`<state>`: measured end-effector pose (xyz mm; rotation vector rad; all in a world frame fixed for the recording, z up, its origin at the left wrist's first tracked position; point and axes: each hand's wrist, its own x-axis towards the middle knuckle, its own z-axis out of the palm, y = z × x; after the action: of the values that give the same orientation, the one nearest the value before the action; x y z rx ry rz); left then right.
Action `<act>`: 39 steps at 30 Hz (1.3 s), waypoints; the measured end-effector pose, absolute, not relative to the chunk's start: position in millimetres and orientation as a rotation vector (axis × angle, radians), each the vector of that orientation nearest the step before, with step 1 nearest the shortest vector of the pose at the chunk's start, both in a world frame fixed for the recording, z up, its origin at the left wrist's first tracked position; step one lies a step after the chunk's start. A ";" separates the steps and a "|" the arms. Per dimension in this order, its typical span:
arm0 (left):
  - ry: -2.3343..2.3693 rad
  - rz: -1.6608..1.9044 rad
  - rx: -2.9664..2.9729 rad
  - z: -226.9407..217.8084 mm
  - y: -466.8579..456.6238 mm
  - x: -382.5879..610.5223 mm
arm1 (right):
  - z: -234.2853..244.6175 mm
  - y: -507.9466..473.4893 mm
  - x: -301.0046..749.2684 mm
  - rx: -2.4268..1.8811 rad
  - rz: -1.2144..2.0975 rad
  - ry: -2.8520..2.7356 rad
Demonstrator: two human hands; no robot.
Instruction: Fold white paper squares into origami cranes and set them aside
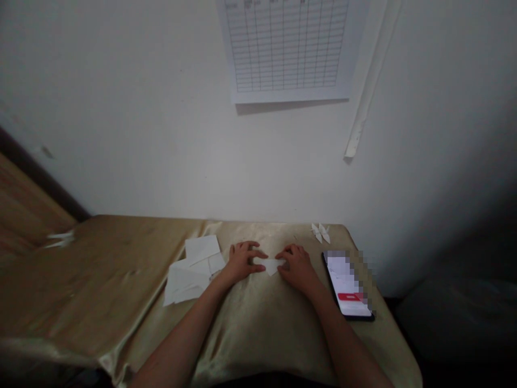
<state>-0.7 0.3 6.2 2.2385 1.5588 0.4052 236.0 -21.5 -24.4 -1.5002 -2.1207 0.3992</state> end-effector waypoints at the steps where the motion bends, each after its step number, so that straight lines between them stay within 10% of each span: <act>1: 1.560 0.413 2.230 6.9 0.1 0.4 | -25.0 -21.9 235.6 -1.488 0.403 -2.117; 23: 1.567 1.030 2.225 1.4 2.0 8.3 | -26.3 -17.0 229.2 -1.374 0.368 -1.898; 39: 1.480 0.820 2.070 4.2 -8.2 22.0 | -21.6 -19.3 228.7 -1.195 0.539 -1.924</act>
<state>22.0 -8.2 4.2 2.0697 1.4805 0.8199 228.7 -19.3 -21.6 -1.1954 -1.9242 0.5387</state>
